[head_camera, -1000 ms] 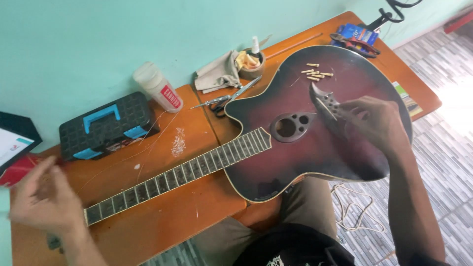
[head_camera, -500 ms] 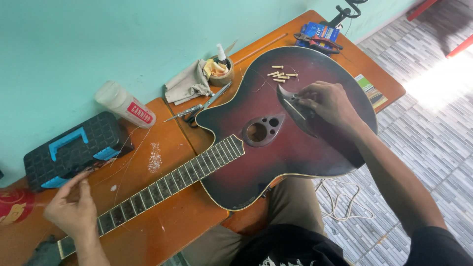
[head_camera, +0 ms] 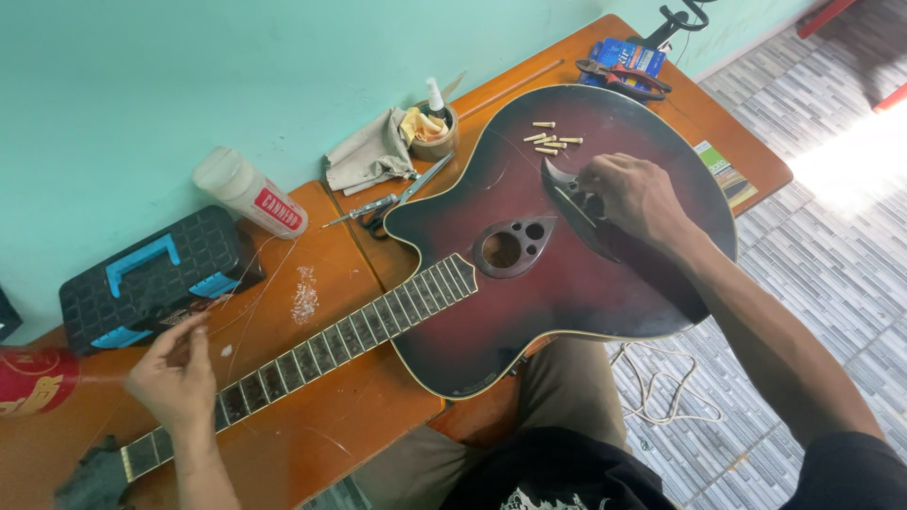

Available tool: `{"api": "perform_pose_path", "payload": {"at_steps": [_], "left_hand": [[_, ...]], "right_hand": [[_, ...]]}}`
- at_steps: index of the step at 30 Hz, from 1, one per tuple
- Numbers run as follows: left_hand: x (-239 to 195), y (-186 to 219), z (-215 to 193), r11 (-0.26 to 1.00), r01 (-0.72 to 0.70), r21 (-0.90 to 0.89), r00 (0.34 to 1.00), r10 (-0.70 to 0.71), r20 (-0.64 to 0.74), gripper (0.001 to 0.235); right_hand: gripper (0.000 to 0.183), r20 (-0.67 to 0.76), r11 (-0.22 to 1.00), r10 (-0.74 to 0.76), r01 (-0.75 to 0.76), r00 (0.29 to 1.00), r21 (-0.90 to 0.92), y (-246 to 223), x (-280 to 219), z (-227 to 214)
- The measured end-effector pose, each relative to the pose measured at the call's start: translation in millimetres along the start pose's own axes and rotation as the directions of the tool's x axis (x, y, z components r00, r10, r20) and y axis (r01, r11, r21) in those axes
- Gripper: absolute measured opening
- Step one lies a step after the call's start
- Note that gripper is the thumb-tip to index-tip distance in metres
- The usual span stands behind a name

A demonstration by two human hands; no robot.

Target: The person removes guitar strings from the bridge and headstock, then applies a liquid from a small bottle to the guitar body and neck. They wipe the entire surface with a cloth, cleaning the body, neck, and fretboard.

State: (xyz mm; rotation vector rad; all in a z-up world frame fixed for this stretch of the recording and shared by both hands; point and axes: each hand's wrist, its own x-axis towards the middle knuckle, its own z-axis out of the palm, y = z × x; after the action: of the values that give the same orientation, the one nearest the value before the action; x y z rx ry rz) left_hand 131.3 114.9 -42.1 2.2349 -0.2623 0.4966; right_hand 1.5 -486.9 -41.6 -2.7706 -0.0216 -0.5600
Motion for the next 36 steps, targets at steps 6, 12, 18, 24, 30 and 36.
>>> {"api": "perform_pose_path", "payload": {"at_steps": [6,12,18,24,30,36], "left_hand": [[-2,10,5,0.996,0.071,-0.054,0.997,-0.07,0.022,0.02],[-5,15,10,0.992,0.056,-0.11,0.998,-0.054,0.022,0.018],[4,30,16,0.997,-0.047,-0.067,0.997,0.051,0.062,0.019],[14,115,35,0.959,-0.216,-0.186,0.968,0.236,0.09,0.023],[3,234,89,0.762,-0.516,-0.391,0.757,0.619,0.209,0.075],[28,245,115,0.811,-0.126,-0.571,0.656,0.5,0.566,0.027]], "right_hand": [[0.012,0.054,0.76,0.459,-0.423,0.887,0.493,-31,20,-36],[0.003,-0.001,0.875,0.31,-0.285,0.951,0.391,-32,19,-45],[0.009,0.012,0.87,0.228,-0.209,0.974,0.447,-67,20,-66],[0.009,-0.145,0.823,-0.003,0.085,0.989,0.561,-72,22,-52],[0.008,-0.107,0.819,-0.124,0.162,0.987,0.551,-120,32,-59],[0.007,-0.017,0.888,-0.164,0.155,0.986,0.433,-171,41,-73]]}}
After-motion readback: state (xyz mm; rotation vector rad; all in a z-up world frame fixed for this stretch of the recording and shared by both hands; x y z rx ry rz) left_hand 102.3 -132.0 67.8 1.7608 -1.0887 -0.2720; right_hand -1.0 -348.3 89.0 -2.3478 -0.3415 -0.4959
